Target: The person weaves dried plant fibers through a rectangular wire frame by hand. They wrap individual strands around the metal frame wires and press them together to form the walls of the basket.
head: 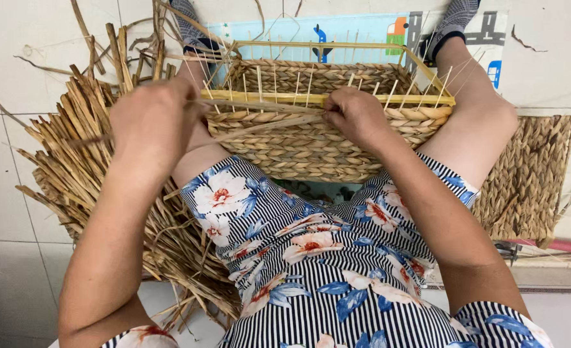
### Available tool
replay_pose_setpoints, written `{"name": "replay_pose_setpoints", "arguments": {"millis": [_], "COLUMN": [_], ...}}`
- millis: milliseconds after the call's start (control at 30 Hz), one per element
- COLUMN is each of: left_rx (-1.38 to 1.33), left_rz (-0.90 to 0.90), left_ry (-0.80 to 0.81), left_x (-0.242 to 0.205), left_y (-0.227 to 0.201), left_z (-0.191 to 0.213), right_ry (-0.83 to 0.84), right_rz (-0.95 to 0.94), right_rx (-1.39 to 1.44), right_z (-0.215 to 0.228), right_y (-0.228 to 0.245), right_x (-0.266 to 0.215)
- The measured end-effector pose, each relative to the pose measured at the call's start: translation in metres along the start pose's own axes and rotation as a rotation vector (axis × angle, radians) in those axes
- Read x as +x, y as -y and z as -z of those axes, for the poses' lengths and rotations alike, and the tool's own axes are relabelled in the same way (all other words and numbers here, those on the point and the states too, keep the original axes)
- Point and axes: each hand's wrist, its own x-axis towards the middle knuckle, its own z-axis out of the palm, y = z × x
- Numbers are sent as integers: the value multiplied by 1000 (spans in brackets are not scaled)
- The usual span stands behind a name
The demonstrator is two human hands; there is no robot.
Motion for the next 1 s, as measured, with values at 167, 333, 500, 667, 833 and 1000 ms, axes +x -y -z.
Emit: {"name": "replay_pose_setpoints", "arguments": {"millis": [167,333,500,667,833,1000], "left_rx": [-18,-191,-344,-125,-229,-256], "left_rz": [-86,-284,-437,-434,-306,-512], "left_ry": [483,753,-254,-170,-10,139], "left_x": [-25,-39,15,65,76,16], "left_y": [-17,-26,-54,-86,-93,-128], "left_z": [20,-23,-104,-147,-105,-88], "right_ry": [63,-3,-96,-355,-318,-66], "right_rz": [-45,-252,-473,102,240,183], "right_rx": [167,489,526,66,-90,-334], "right_z": [10,30,17,-12,-42,-58], "right_y": [-2,-11,-9,-1,21,22], "right_x": [-1,-14,-23,-41,-54,-62]}}
